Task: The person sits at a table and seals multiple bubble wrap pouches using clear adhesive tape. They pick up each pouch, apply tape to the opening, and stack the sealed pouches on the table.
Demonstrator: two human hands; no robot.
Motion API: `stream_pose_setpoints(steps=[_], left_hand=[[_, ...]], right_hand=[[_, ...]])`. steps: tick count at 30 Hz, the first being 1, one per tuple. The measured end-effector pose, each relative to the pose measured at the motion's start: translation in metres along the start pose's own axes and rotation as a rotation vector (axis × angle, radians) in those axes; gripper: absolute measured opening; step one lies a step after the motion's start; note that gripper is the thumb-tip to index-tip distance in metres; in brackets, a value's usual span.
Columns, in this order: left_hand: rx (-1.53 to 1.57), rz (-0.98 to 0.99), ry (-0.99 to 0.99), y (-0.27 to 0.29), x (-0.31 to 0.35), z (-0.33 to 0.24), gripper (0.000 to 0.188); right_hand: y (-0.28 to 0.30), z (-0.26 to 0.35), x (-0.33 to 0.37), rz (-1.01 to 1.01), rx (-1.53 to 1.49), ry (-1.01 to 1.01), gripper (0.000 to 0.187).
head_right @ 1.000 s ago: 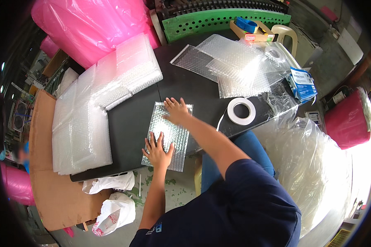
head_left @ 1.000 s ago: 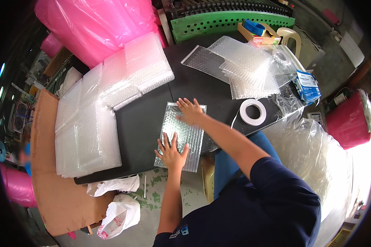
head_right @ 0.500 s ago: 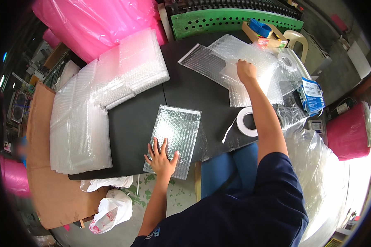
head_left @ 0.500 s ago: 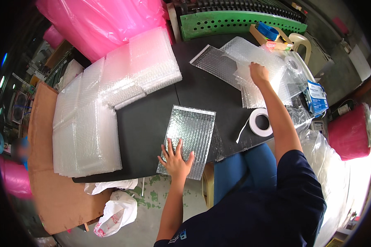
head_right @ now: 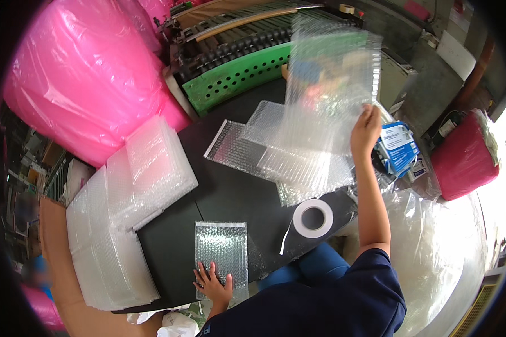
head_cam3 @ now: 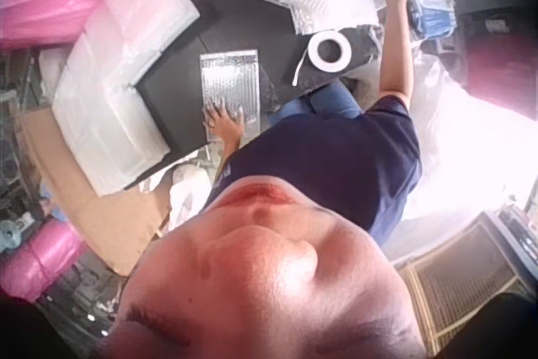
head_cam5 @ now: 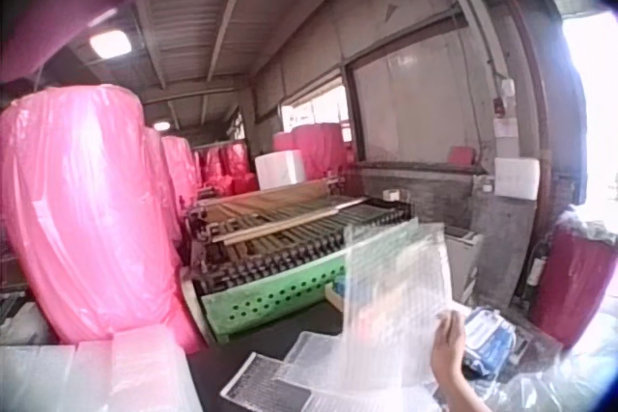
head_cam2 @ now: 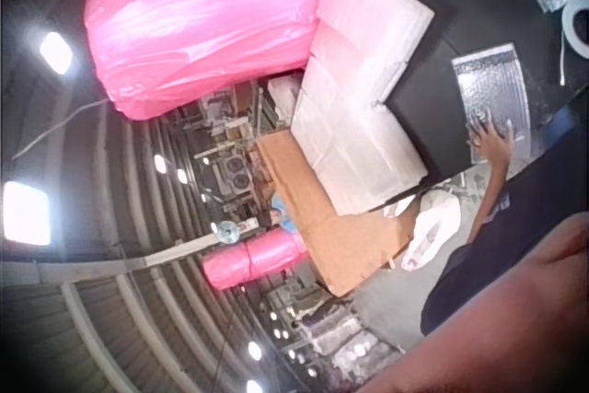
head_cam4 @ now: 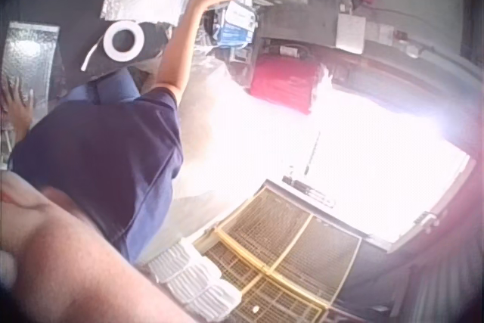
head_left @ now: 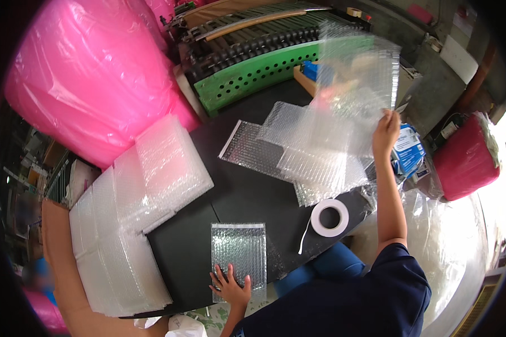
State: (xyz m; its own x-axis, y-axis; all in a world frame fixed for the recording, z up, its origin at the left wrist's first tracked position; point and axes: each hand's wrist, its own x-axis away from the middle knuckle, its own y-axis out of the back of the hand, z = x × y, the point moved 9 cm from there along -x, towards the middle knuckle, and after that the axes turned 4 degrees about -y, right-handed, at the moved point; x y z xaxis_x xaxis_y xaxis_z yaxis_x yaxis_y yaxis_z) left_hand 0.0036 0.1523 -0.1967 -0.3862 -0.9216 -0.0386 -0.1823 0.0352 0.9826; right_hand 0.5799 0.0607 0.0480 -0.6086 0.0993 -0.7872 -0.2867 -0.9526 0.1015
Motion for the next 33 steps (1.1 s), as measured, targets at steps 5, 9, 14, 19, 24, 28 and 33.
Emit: stream_pose_setpoints(steps=[5, 9, 14, 19, 24, 28, 33], left_hand=[[-0.006, -0.031, -0.014, 0.009, -0.002, -0.007, 0.067], [0.003, -0.084, -0.007, 0.009, -0.004, -0.008, 0.065], [0.0, -0.069, 0.046, 0.003, 0.004, 0.002, 0.064], [0.097, -0.436, 0.005, 0.036, 0.107, 0.02, 0.054], [0.377, -0.157, 0.283, -0.004, 0.181, 0.038, 0.051], [0.612, -0.17, 0.175, 0.013, 0.159, 0.004, 0.049], [1.0, -0.011, 0.042, 0.035, 0.105, -0.078, 0.047]], right_hand=[[-0.033, 0.063, -0.017, 0.124, 0.167, 0.219, 0.026], [-0.09, 0.105, 0.02, 0.413, 0.117, 0.534, 0.022], [-0.158, 0.017, 0.179, 0.771, 0.619, 0.547, 0.036], [-0.185, -0.009, 0.192, 0.979, 0.691, 0.497, 0.028], [-0.179, 0.04, 0.121, 0.554, 0.67, 0.797, 0.014], [-0.129, 0.073, -0.012, 0.446, 0.77, 0.597, 0.022], [-0.042, 0.027, -0.127, 0.303, 0.298, -0.226, 0.047]])
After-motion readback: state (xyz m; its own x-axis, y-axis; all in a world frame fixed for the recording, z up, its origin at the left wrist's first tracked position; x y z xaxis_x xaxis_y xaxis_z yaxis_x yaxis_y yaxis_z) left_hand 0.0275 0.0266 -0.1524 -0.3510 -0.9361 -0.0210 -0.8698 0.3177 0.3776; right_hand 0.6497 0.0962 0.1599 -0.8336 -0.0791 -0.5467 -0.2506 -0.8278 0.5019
